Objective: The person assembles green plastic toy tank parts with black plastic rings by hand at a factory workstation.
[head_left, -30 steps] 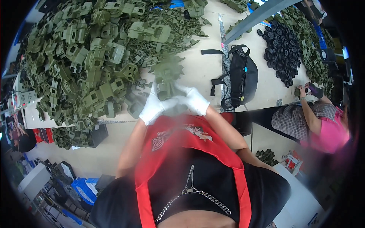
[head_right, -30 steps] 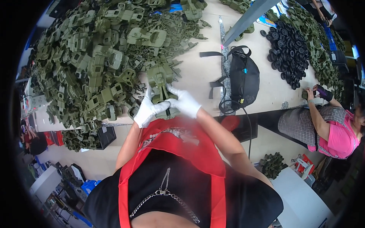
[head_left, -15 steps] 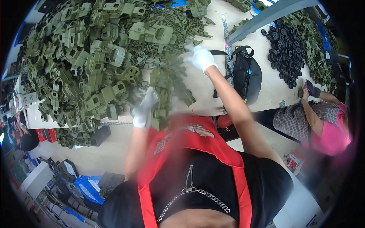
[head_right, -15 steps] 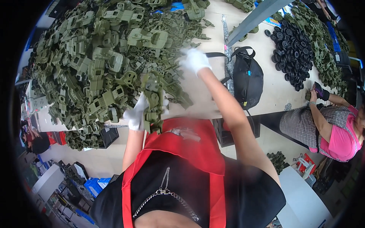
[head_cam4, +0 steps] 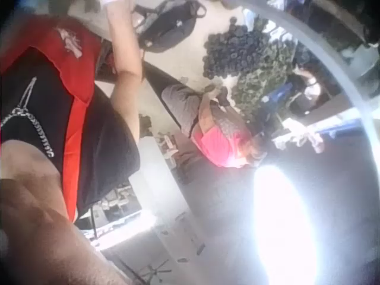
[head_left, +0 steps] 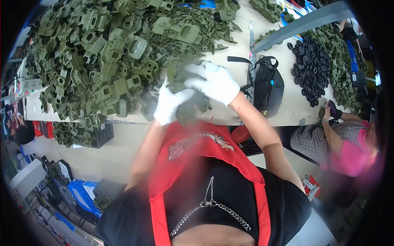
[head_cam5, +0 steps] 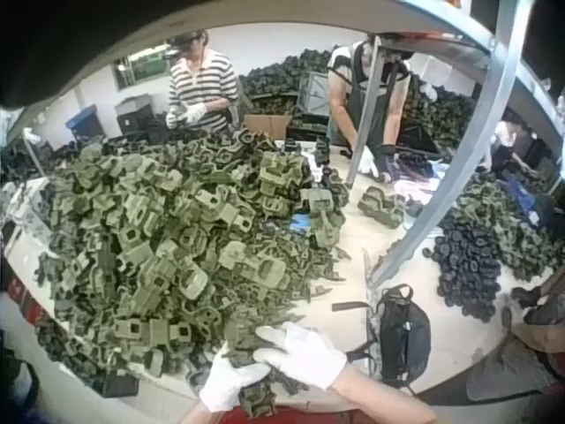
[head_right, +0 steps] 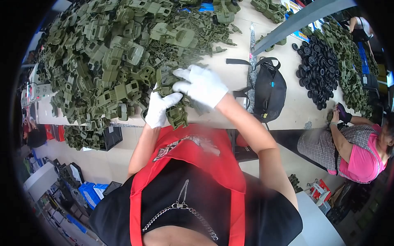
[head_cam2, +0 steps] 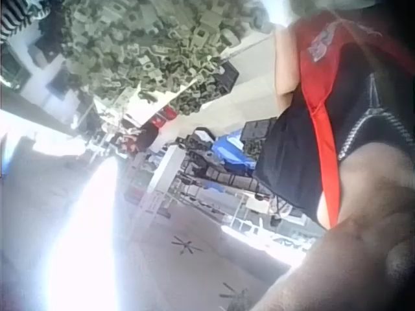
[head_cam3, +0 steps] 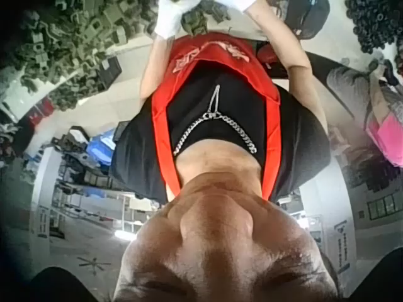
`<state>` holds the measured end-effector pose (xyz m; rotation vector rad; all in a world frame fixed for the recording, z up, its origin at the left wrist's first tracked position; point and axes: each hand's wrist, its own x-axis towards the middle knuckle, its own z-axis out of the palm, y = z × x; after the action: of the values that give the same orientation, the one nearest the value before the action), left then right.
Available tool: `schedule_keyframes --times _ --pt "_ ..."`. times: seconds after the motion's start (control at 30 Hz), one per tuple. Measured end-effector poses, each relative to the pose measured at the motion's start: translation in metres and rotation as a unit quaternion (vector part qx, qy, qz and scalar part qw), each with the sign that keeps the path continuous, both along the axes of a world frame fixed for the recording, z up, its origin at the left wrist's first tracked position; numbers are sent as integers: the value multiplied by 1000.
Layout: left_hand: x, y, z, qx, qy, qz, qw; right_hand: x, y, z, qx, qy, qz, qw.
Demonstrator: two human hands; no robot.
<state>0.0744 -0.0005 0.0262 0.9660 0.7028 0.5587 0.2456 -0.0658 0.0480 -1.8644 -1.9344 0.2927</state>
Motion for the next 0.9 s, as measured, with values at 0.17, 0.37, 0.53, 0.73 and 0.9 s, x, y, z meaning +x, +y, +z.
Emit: schedule_keyframes --times 0.17,0.37,0.53,0.73,0.9 --pt "-2 1 8 -92 -36 -20 995 -13 -2 2 68 142 -110 981" --pt "-3 -4 16 -43 -21 32 998 -35 -15 51 -67 414 -298 857" --pt "-3 -17 23 7 -28 38 999 -46 -12 34 21 354 -328 876" --pt "10 -34 32 -111 -106 121 981 -58 -9 35 133 147 -268 943" --pt "13 -33 25 52 0 102 993 -58 -4 35 135 194 -283 929"
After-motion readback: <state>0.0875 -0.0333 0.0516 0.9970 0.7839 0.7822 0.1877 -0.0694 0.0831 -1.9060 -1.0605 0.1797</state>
